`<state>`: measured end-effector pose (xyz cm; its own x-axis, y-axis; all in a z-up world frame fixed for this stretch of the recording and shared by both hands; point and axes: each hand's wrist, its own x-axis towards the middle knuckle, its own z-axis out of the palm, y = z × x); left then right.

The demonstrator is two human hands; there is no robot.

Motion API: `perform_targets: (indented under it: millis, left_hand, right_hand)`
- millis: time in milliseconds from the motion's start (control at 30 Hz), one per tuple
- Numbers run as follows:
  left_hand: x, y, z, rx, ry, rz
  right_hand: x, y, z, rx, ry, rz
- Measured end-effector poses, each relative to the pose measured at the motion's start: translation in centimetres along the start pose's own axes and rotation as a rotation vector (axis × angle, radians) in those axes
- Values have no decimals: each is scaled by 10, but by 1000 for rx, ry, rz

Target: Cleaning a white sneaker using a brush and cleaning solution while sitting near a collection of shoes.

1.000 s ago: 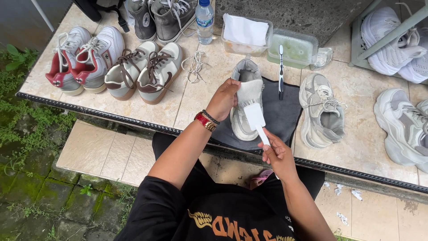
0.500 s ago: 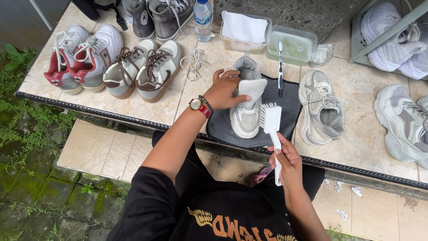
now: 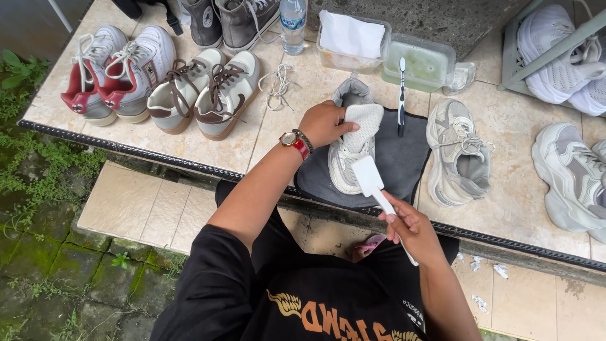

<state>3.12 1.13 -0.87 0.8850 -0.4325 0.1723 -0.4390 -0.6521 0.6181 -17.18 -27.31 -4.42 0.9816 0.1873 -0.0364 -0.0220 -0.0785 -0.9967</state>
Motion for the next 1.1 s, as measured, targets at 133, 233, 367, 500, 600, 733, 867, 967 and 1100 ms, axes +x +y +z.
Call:
perform_targets:
  millis: [133, 233, 367, 500, 600, 733, 867, 967, 1100]
  left_hand:
    - [1, -4, 16, 5, 71, -20]
    - [-3, -6, 30, -31, 186, -11]
    - [-18, 0, 35, -178, 430, 43]
    - [-31, 7, 31, -308, 399, 3]
    - [-30, -2, 48, -429, 381, -81]
    - [-25, -15, 69, -456, 423, -57]
    - [-23, -26, 76, -481, 417, -70]
    - [-22, -25, 74, -458, 419, -74]
    - [-23, -22, 74, -471, 426, -65]
  right_hand:
    - [-7, -16, -15, 31, 83, -31]
    - [-7, -8, -23, 148, 130, -77]
    - [-5, 3, -13, 283, 144, -86]
    - [4, 12, 3, 285, 152, -94]
    - [16, 8, 16, 304, 169, -137]
    - [31, 7, 37, 256, 167, -137]
    - [21, 4, 34, 192, 33, -9]
    - [19, -4, 18, 212, 32, 5]
    - [30, -2, 19, 235, 79, -71]
